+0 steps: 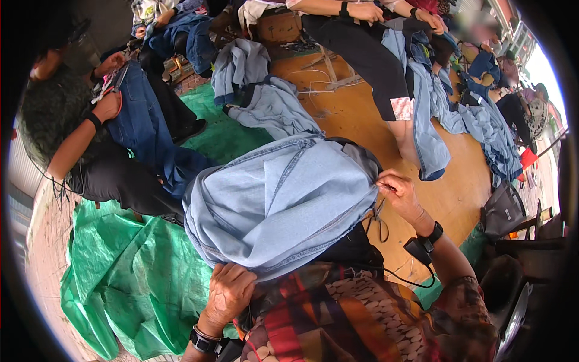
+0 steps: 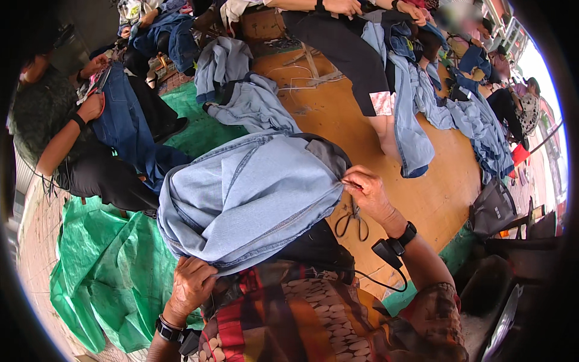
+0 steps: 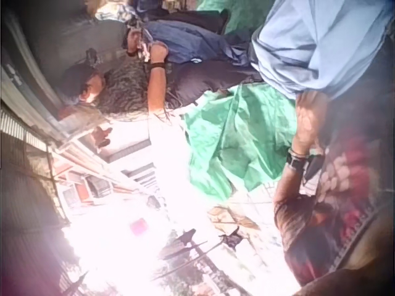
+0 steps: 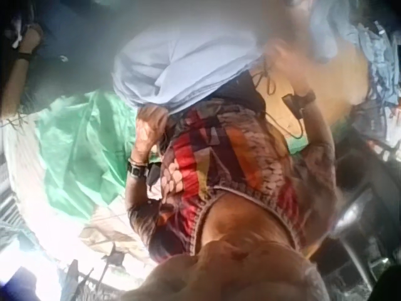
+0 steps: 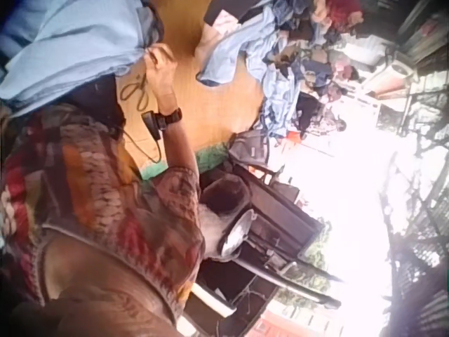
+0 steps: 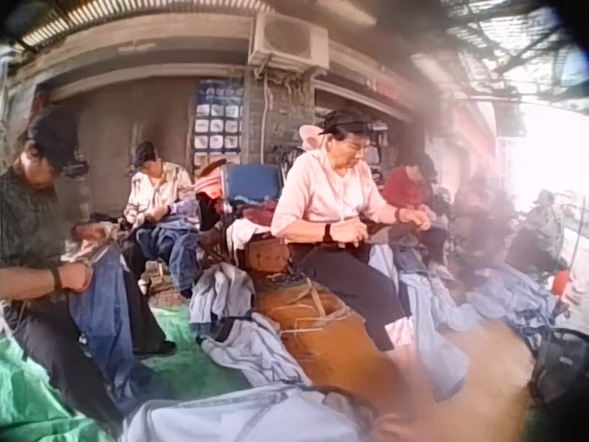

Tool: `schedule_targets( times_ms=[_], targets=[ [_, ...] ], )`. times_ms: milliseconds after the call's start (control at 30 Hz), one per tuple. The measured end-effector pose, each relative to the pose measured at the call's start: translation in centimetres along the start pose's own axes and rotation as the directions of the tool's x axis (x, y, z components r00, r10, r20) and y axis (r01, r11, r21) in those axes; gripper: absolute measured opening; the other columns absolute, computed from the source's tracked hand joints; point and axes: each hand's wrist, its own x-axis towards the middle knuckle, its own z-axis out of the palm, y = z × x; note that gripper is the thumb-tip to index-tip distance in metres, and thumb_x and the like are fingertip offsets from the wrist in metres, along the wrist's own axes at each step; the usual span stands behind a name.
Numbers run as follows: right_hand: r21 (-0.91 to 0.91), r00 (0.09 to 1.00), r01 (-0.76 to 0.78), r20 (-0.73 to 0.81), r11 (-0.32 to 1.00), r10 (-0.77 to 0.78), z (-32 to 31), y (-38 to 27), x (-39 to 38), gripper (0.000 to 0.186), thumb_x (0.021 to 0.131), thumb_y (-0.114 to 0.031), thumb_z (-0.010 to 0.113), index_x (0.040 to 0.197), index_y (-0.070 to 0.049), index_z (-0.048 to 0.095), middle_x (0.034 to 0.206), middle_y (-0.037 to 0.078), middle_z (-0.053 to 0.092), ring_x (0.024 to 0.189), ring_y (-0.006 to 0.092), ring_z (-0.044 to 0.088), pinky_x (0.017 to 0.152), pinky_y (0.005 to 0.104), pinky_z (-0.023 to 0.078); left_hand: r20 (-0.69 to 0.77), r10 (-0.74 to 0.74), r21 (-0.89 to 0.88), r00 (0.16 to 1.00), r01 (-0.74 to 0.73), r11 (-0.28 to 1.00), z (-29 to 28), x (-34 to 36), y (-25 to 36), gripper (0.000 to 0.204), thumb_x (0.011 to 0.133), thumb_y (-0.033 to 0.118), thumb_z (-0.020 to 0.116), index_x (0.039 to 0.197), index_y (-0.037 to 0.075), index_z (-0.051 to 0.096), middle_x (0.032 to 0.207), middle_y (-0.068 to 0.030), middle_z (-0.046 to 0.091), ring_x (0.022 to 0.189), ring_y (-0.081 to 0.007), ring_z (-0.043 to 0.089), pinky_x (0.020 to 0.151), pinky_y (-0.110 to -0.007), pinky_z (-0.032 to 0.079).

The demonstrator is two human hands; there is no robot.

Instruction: Repairing and finishing denim jeans by trimming loose threads with snips.

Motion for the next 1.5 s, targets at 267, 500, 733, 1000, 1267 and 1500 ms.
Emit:
schedule_targets(
  times_ms=[267,500,733,1000,1267,1500],
  targets=[
    [0.179,0.995,-0.068,-0.066,0.981,0.081,0.2,-0.7,-1.1,0.009,0.075,0.007,0.063,0.083,0.005,0.061,0.088,0.01,0.059,0.074,0.0181,0.06,0.066,0.0259,0.049,0.009,-0.106,0.016,0.994,0.106,0.994,0.2,-0.5,0.9,0.014,0.061,0.006,0.069,0.072,0.009,0.062,0.072,-0.0043,0.057,0.071,-0.0255,0.056,0.067,-0.038,0.04],
    [0.39,0.977,-0.138,-0.099,0.911,0.191,0.8,0.1,-1.9,0.006,0.078,0.005,0.065,0.083,0.005,0.062,0.09,0.007,0.059,0.073,0.0085,0.055,0.063,0.0223,0.045,0.005,-0.15,0.011,0.989,0.15,0.989,0.3,-0.3,0.9,0.016,0.061,0.009,0.073,0.071,0.008,0.062,0.071,-0.0052,0.057,0.071,-0.026,0.056,0.068,-0.038,0.039],
    [0.593,0.938,-0.134,-0.182,0.794,0.295,0.5,1.0,-0.4,0.007,0.079,0.002,0.067,0.085,0.0,0.064,0.079,0.0,0.06,0.066,0.0038,0.048,0.06,0.0196,0.04,0.05,-0.177,-0.009,0.983,0.178,0.984,-0.6,0.5,1.0,0.017,0.061,0.011,0.075,0.071,0.009,0.061,0.071,-0.0046,0.057,0.071,-0.0253,0.056,0.068,-0.036,0.04],
    [0.424,0.994,-0.035,-0.075,0.905,0.074,0.2,-3.3,4.0,0.02,0.078,-0.002,0.068,0.098,-0.005,0.064,0.09,0.002,0.063,0.068,0.0057,0.051,0.058,0.0202,0.042,-0.269,-0.113,0.139,0.957,0.155,0.978,-4.2,1.8,2.0,0.033,0.075,0.009,0.064,0.106,0.0,0.056,0.108,-0.0179,0.056,0.101,-0.0361,0.052,0.091,-0.048,0.038],
    [0.472,0.981,0.169,0.006,0.865,-0.195,1.2,-8.4,6.5,0.028,0.078,0.005,0.066,0.103,-0.003,0.061,0.106,0.007,0.059,0.088,0.0133,0.062,0.07,0.0232,0.053,-0.094,-0.098,0.162,0.991,0.112,0.98,-3.4,1.5,0.7,0.038,0.075,0.01,0.065,0.111,0.002,0.058,0.108,-0.0181,0.058,0.104,-0.0375,0.052,0.092,-0.049,0.041],
    [0.446,0.98,0.192,-0.037,0.874,-0.196,1.1,-9.7,7.4,0.024,0.076,0.008,0.066,0.098,-0.002,0.062,0.098,0.006,0.061,0.076,0.0107,0.061,0.064,0.022,0.051,-0.078,0.045,0.199,0.996,-0.029,0.98,-6.0,2.0,2.4,0.02,0.07,0.007,0.066,0.091,0.007,0.066,0.085,-0.0074,0.059,0.085,-0.027,0.056,0.085,-0.044,0.039]
  ],
)
